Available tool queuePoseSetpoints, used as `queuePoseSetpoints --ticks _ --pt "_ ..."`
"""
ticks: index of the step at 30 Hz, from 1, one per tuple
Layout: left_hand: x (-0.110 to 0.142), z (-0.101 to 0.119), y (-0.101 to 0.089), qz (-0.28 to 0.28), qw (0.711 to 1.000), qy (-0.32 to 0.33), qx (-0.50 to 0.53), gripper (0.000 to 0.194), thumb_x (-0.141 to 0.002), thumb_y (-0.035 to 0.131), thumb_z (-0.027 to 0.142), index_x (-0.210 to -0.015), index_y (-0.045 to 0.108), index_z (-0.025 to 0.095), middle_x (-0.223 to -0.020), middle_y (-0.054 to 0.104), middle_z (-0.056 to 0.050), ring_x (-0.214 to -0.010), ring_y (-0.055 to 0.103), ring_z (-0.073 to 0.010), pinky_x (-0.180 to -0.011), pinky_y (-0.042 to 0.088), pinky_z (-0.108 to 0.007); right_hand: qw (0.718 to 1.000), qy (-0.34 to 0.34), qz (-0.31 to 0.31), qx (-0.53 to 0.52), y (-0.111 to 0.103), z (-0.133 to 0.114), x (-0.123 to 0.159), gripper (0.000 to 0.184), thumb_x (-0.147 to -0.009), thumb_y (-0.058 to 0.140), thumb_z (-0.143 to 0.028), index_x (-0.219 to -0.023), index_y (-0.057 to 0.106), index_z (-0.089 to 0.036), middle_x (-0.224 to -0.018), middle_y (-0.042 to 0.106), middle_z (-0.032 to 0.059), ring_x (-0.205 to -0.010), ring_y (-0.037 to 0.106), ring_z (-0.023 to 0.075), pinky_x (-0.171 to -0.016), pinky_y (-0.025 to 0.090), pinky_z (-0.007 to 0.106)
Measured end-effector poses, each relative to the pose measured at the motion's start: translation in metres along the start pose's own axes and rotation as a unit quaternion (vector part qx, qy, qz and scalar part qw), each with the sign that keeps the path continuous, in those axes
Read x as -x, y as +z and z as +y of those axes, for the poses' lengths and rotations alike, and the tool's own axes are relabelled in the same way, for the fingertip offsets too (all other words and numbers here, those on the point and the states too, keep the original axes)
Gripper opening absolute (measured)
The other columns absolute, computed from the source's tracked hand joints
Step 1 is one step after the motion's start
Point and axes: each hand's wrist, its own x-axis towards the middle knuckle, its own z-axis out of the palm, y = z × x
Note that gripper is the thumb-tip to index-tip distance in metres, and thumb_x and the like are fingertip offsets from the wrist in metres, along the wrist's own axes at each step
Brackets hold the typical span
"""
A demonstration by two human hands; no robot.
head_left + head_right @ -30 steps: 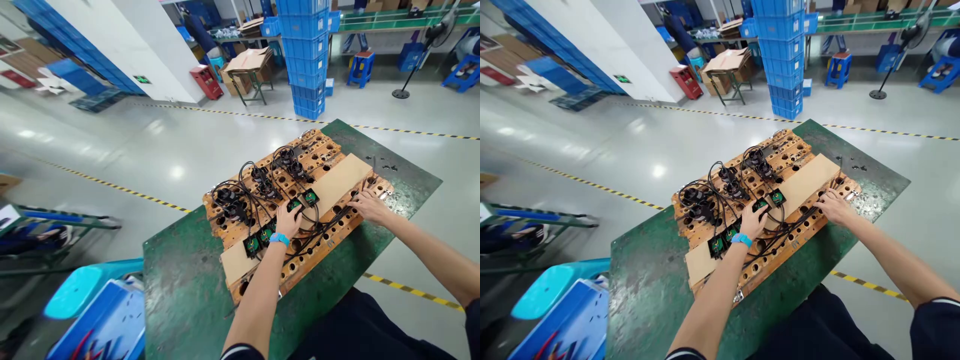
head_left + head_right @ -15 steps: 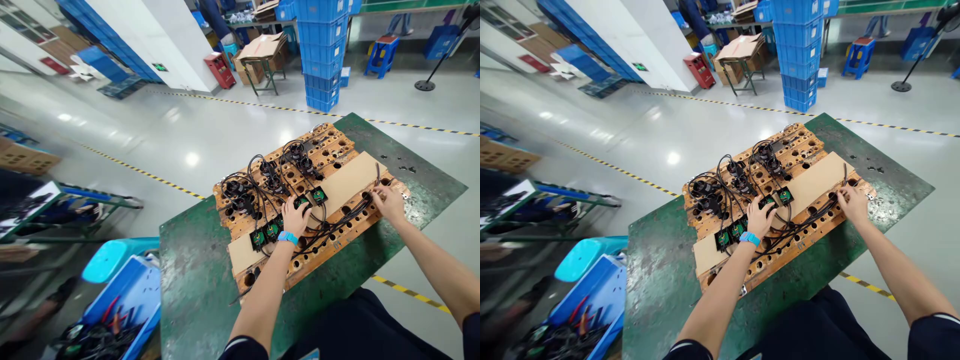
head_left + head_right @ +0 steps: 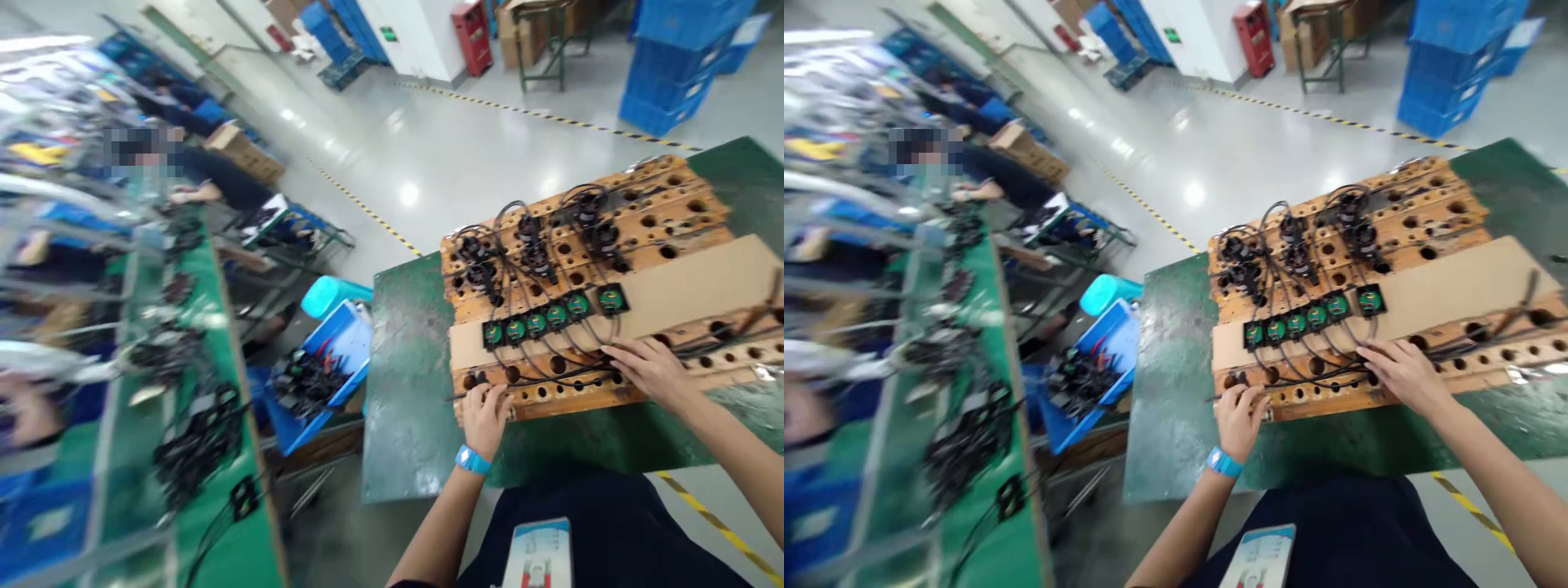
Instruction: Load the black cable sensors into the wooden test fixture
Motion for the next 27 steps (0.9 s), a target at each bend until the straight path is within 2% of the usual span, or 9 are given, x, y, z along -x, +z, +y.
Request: queuePoseSetpoints --ticks 6,9,11,14,16,20,23,25,27 --pt "0.019 -0.028 0.013 0.003 0.995 -0.088 0.046 0.03 -0.098 0.053 0.03 -0.123 0.068 0.025 -0.121 0.065 -0.009 -0.117 0.062 -0.0203 -0.104 0.055 -0.041 0.997 -0.014 0.015 -0.07 0.031 0.025 0.007 0.034 -0.1 0.049 -0.044 -0.122 0.066 -0.025 -0.124 0.065 0.0111 -0.118 0.058 0.0319 -0.098 0.045 0.051" --pt "0.019 -0.033 0.014 -0.04 0.995 -0.04 0.076 0.029 -0.099 0.05 0.028 -0.121 0.069 0.029 -0.124 0.067 -0.005 -0.126 0.06 -0.019 -0.11 0.052 -0.041 0.995 -0.029 0.016 -0.098 0.031 0.032 0.014 0.028 -0.097 0.053 -0.044 -0.117 0.068 -0.032 -0.119 0.067 0.01 -0.12 0.057 0.0346 -0.099 0.043 0.054" --pt "0.02 -0.037 0.012 -0.031 0.996 -0.028 0.076 0.029 -0.099 0.051 0.029 -0.12 0.07 0.031 -0.129 0.065 -0.005 -0.132 0.055 -0.021 -0.115 0.047 -0.045 0.995 -0.03 0.02 -0.097 0.029 0.032 0.014 0.025 -0.095 0.055 -0.044 -0.114 0.069 -0.034 -0.116 0.068 0.0103 -0.12 0.058 0.0353 -0.099 0.042 0.055" --pt "0.019 -0.05 0.008 0.058 0.984 -0.162 0.047 0.031 -0.096 0.055 0.037 -0.123 0.066 0.027 -0.134 0.057 -0.01 -0.132 0.052 -0.0273 -0.115 0.045 -0.053 0.995 0.0 0.048 -0.084 0.028 0.027 0.01 0.027 -0.093 0.06 -0.049 -0.111 0.067 -0.03 -0.12 0.066 0.0109 -0.11 0.062 0.0327 -0.097 0.045 0.052" --pt "0.017 -0.061 0.004 0.089 0.965 -0.242 0.051 0.037 -0.094 0.055 0.04 -0.127 0.06 0.025 -0.132 0.054 -0.012 -0.126 0.056 -0.0282 -0.109 0.051 -0.051 0.996 0.017 0.062 -0.069 0.028 0.023 0.007 0.028 -0.094 0.059 -0.051 -0.104 0.066 -0.026 -0.121 0.065 0.0107 -0.107 0.063 0.0302 -0.094 0.046 0.05" --pt "0.003 -0.074 -0.001 0.084 0.965 -0.232 0.087 0.033 -0.095 0.049 0.039 -0.128 0.054 0.032 -0.135 0.048 -0.009 -0.128 0.055 -0.0275 -0.108 0.053 -0.049 0.996 0.052 0.058 -0.042 0.023 0.015 0.001 0.028 -0.094 0.059 -0.05 -0.096 0.067 -0.024 -0.116 0.064 0.0098 -0.11 0.061 0.0279 -0.094 0.046 0.048" --pt "-0.018 -0.057 -0.005 0.095 0.97 -0.207 0.089 0.033 -0.098 0.046 0.042 -0.129 0.053 0.031 -0.142 0.045 -0.009 -0.141 0.041 -0.0287 -0.12 0.04 -0.054 0.989 0.116 0.074 -0.057 0.016 0.017 -0.011 0.03 -0.093 0.06 -0.05 -0.105 0.067 -0.024 -0.115 0.065 0.0093 -0.112 0.06 0.0267 -0.1 0.046 0.047" --pt "-0.041 -0.03 -0.004 0.078 0.981 -0.151 0.091 0.038 -0.098 0.048 0.045 -0.132 0.054 0.028 -0.145 0.045 -0.01 -0.144 0.038 -0.0282 -0.122 0.036 -0.052 0.976 0.178 0.108 -0.067 0.014 0.025 -0.026 0.038 -0.095 0.055 -0.048 -0.122 0.063 -0.023 -0.122 0.064 0.0114 -0.118 0.057 0.0276 -0.107 0.045 0.049" --pt "-0.073 0.009 0.005 0.037 0.994 -0.056 0.09 0.046 -0.097 0.051 0.049 -0.137 0.054 0.026 -0.148 0.047 -0.012 -0.144 0.038 -0.0288 -0.121 0.035 -0.051 0.966 0.212 0.13 -0.073 0.015 0.037 -0.043 0.047 -0.098 0.048 -0.047 -0.135 0.058 -0.02 -0.131 0.06 0.014 -0.124 0.055 0.0284 -0.112 0.042 0.05"
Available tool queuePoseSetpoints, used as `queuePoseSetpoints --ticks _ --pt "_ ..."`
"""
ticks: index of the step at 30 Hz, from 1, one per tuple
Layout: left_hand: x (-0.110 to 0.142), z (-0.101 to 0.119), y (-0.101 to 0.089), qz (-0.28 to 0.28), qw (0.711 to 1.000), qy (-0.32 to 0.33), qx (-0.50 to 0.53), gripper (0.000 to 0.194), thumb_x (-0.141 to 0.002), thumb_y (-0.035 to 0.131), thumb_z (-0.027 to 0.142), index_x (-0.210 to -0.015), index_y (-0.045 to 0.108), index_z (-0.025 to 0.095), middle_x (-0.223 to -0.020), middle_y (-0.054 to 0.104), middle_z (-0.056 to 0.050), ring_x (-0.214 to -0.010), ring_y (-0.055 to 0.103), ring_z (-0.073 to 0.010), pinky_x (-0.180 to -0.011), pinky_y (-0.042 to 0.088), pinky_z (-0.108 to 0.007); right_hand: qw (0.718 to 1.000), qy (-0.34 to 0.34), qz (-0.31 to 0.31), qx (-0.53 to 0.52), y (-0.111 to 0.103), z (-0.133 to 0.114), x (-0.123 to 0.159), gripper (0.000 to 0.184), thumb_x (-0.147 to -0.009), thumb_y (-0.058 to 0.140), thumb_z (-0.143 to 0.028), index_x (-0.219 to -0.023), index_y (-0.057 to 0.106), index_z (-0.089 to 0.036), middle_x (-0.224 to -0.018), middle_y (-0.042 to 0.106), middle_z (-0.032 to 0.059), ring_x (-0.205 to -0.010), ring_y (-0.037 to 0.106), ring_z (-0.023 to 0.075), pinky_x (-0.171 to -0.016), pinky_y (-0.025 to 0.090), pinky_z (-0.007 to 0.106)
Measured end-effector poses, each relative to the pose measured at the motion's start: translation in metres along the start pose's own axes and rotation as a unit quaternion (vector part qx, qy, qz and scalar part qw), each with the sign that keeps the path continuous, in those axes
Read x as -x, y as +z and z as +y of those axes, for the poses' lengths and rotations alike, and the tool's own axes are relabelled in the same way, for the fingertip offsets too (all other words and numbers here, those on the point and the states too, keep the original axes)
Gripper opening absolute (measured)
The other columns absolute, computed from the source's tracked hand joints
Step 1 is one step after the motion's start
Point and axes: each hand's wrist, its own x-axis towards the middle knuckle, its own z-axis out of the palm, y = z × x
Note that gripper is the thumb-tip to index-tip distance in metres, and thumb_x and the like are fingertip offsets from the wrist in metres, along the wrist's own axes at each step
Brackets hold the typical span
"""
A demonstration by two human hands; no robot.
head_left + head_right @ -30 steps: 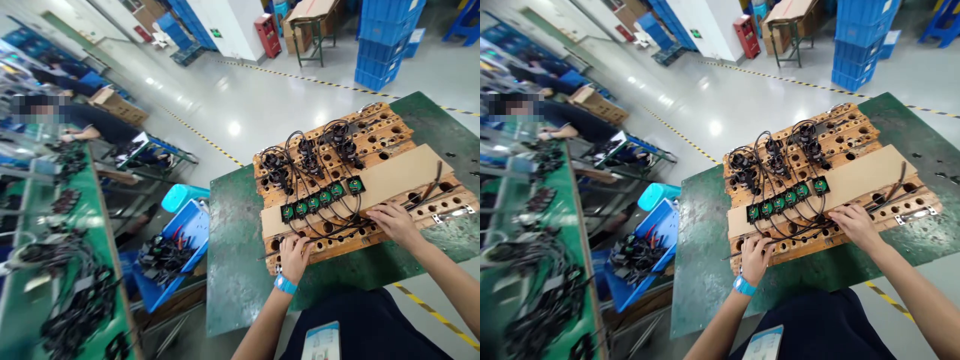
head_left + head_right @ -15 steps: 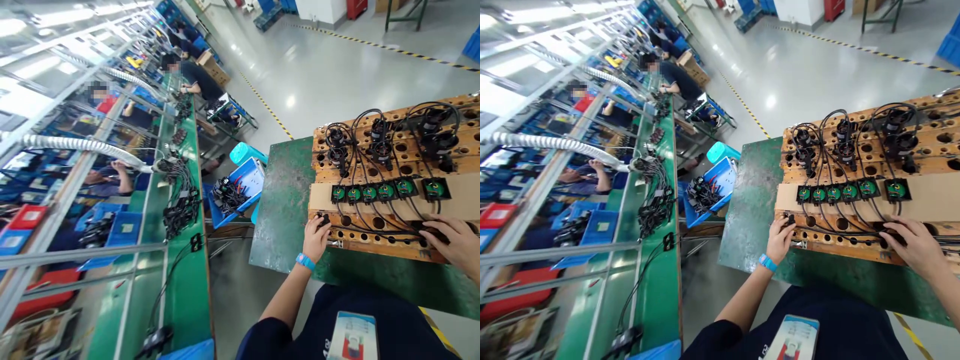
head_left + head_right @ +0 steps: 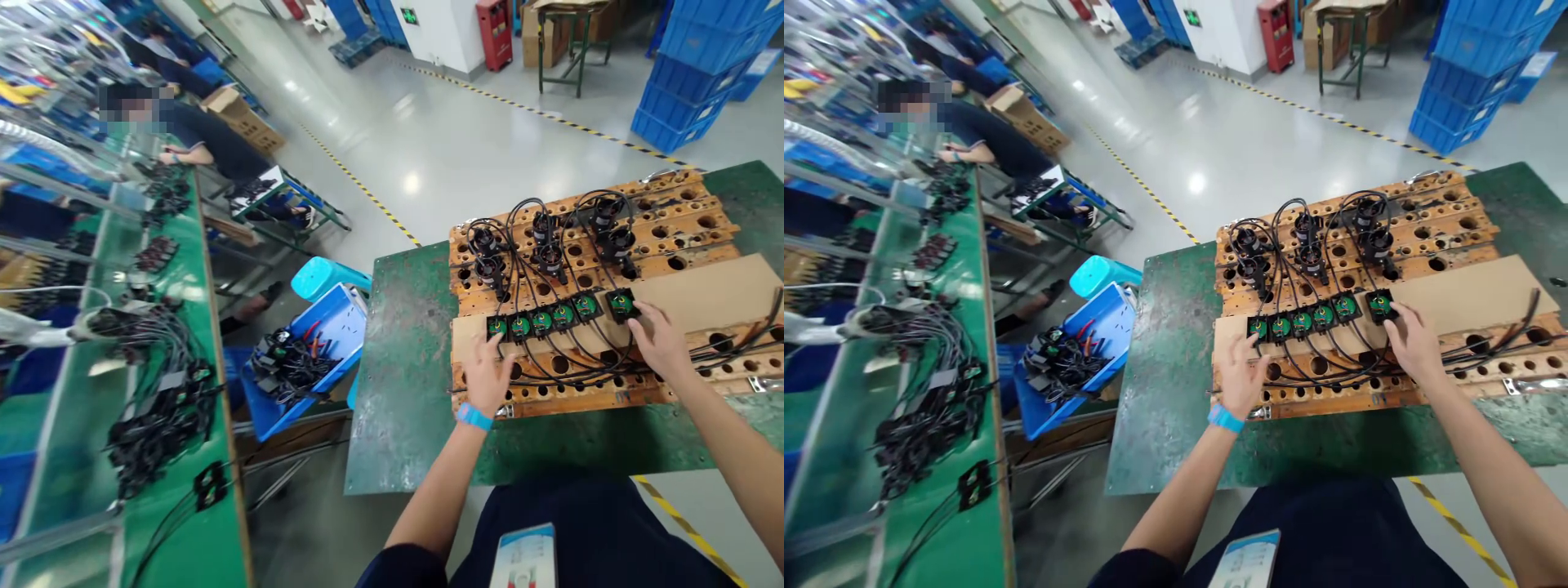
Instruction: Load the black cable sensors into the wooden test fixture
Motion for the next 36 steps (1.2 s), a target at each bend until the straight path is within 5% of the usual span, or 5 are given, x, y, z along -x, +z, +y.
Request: queuePoseSetpoints --ticks 6,11,25,31,36 --pt "-0.085 0.103 0.088 -0.106 0.968 0.227 -0.02 0.068 -0.089 0.053 0.066 -0.149 0.047 0.032 -0.155 0.043 -0.014 -0.147 0.034 -0.0351 -0.119 0.032 -0.056 1.0 -0.017 -0.007 -0.018 0.023 0.009 -0.031 0.048 -0.099 0.04 -0.042 -0.135 0.06 -0.016 -0.134 0.059 0.0155 -0.126 0.054 0.0286 -0.114 0.043 0.052" --pt "-0.102 0.105 0.118 -0.168 0.95 0.262 0.002 0.044 -0.091 0.057 0.056 -0.124 0.069 0.03 -0.146 0.051 -0.01 -0.132 0.051 -0.0287 -0.113 0.042 -0.046 0.999 -0.027 -0.016 -0.021 0.029 0.001 -0.017 0.044 -0.1 0.04 -0.043 -0.121 0.067 -0.016 -0.131 0.06 0.0165 -0.122 0.058 0.0277 -0.112 0.046 0.05" --pt "-0.078 0.084 0.063 -0.105 0.974 0.203 -0.016 0.078 -0.085 0.054 0.073 -0.15 0.046 0.03 -0.16 0.039 -0.013 -0.15 0.03 -0.0351 -0.123 0.024 -0.058 0.998 0.008 -0.019 -0.062 0.013 -0.005 -0.025 0.053 -0.099 0.047 -0.051 -0.14 0.052 -0.02 -0.137 0.056 0.0149 -0.132 0.049 0.0269 -0.119 0.038 0.049" --pt "-0.043 0.031 0.025 -0.064 0.994 0.006 -0.093 0.073 -0.094 0.046 0.064 -0.155 0.039 0.025 -0.168 0.02 -0.016 -0.156 0.011 -0.0414 -0.12 0.022 -0.067 0.968 0.177 0.049 -0.172 0.011 0.015 -0.116 0.057 -0.099 0.041 -0.054 -0.143 0.051 -0.02 -0.143 0.055 0.0122 -0.131 0.052 0.0249 -0.117 0.037 0.047" --pt "-0.028 0.042 0.033 -0.101 0.982 0.121 -0.104 0.076 -0.092 0.049 0.066 -0.156 0.036 0.029 -0.168 0.023 -0.012 -0.156 0.016 -0.0362 -0.122 0.024 -0.061 0.955 0.237 0.063 -0.17 0.02 0.026 -0.225 0.053 -0.097 0.042 -0.051 -0.132 0.061 -0.016 -0.135 0.061 0.0143 -0.127 0.055 0.0268 -0.114 0.039 0.047"
